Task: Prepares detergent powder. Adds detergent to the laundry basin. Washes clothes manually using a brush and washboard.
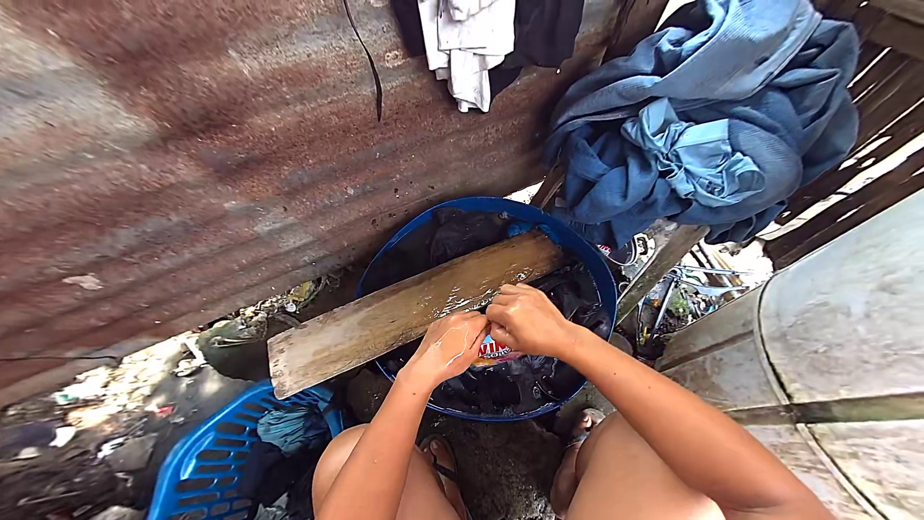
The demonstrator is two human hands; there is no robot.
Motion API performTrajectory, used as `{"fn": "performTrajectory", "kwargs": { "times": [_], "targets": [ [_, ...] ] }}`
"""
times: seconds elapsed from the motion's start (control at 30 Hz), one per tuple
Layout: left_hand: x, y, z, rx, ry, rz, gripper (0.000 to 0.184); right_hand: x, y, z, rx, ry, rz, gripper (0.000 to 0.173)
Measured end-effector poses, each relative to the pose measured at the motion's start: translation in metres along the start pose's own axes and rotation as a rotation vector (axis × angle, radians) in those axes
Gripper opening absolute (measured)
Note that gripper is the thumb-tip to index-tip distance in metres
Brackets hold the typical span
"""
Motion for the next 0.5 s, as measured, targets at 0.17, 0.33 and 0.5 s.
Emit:
{"fn": "performTrajectory", "kwargs": {
  "times": [0.17, 0.33, 0.5],
  "targets": [
    [0.001, 0.009, -0.015, -0.194, -0.018, -0.342, 0.024, 0.008, -0.002, -0.04, -0.509, -0.562, 0.012, 0.022],
    [-0.005, 0.007, -0.012, -0.201, 0.065, -0.297, 0.024, 0.025, -0.024, -0.064, -0.913, -0.916, 0.004, 0.028],
    [-0.01, 0.002, 0.006, 0.03, 0.076, -0.124, 0.034, 0.011, -0.005, -0.046, -0.501, -0.514, 0.26, 0.016]
  ]
}}
Point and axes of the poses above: each hand's wrist, its own x-axis away from the middle knuckle, its own y-axis out of the back of the hand, z = x × y, the point moved 9 cm from there along -x, towards the middle knuckle, and after that the axes turned 11 degrees about -x, right-handed, at the moved point
